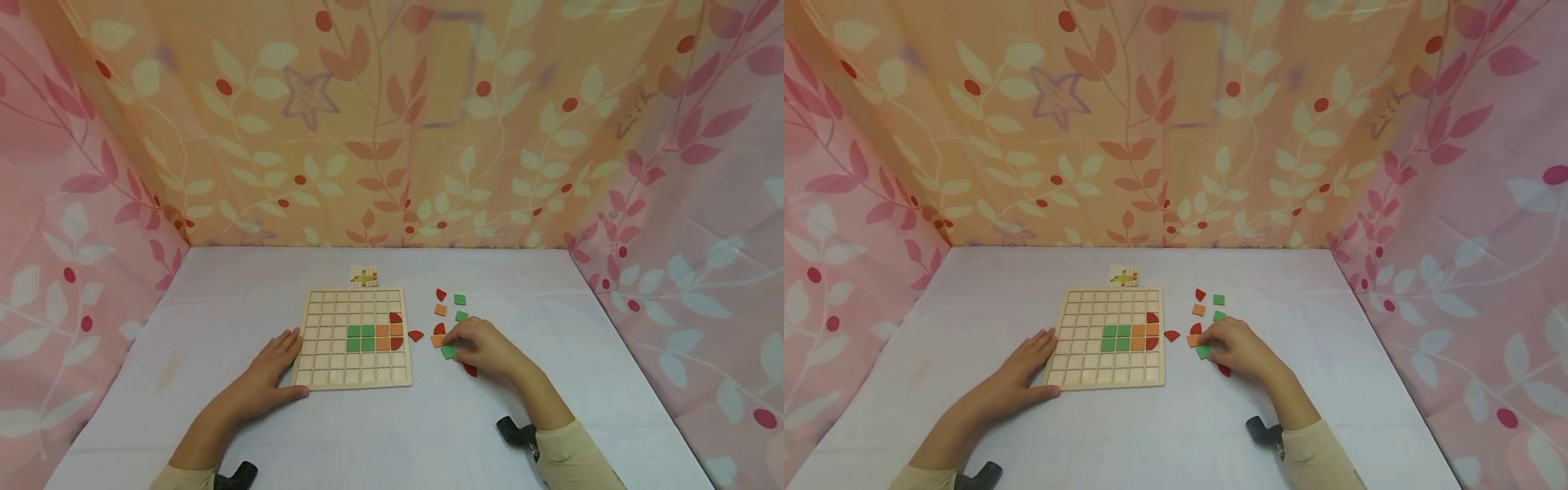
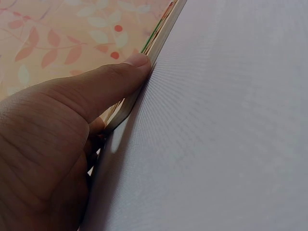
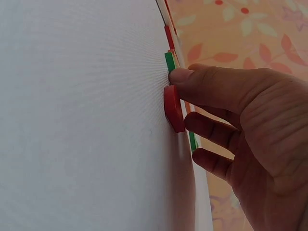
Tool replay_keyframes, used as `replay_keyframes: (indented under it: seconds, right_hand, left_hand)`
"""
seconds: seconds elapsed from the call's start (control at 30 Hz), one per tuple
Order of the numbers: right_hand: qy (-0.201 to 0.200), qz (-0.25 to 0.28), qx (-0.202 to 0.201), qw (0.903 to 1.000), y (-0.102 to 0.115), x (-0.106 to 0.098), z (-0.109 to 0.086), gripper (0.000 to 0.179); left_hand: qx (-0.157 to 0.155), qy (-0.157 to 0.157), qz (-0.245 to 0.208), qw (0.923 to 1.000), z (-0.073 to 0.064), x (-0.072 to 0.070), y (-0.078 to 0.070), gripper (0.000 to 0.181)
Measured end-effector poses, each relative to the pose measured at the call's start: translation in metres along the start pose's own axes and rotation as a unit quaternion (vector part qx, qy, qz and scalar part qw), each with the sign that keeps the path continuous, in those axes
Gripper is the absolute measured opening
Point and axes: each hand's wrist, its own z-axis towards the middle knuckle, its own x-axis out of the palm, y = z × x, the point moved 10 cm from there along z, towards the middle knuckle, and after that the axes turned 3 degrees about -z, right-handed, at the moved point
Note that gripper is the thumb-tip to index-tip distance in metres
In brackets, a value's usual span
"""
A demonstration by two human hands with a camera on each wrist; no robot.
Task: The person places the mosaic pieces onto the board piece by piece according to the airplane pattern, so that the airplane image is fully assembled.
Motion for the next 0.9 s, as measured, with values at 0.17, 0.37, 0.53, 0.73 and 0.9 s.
replay_keyframes:
  seconds: [0.17, 0.37, 0.53, 0.73, 0.9]
  right_hand:
    - [0.004, -0.008, 0.0, 1.0, 0.001, 0.001, 0.001, 0.029]
    - [0.007, -0.015, 0.001, 0.9999, 0.002, -0.001, -0.001, 0.027]
    - [0.006, -0.01, 0.007, 0.9999, 0.001, -0.003, -0.002, 0.025]
    - [0.002, 0.004, 0.011, 0.9999, 0.005, -0.009, -0.001, 0.024]
    - [0.0, 0.007, 0.011, 0.9999, 0.011, -0.014, -0.001, 0.025]
  left_hand:
    - [-0.001, -0.002, 0.006, 1.0, -0.001, -0.001, 0.0, 0.109]
    - [0.004, -0.004, 0.0, 1.0, -0.001, -0.002, -0.002, 0.108]
    - [0.003, -0.005, 0.002, 1.0, -0.002, -0.003, -0.002, 0.108]
    - [0.004, -0.005, 0.001, 1.0, -0.002, -0.002, 0.0, 0.109]
    - [-0.002, -0.001, -0.005, 1.0, 0.0, 0.001, 0.002, 0.11]
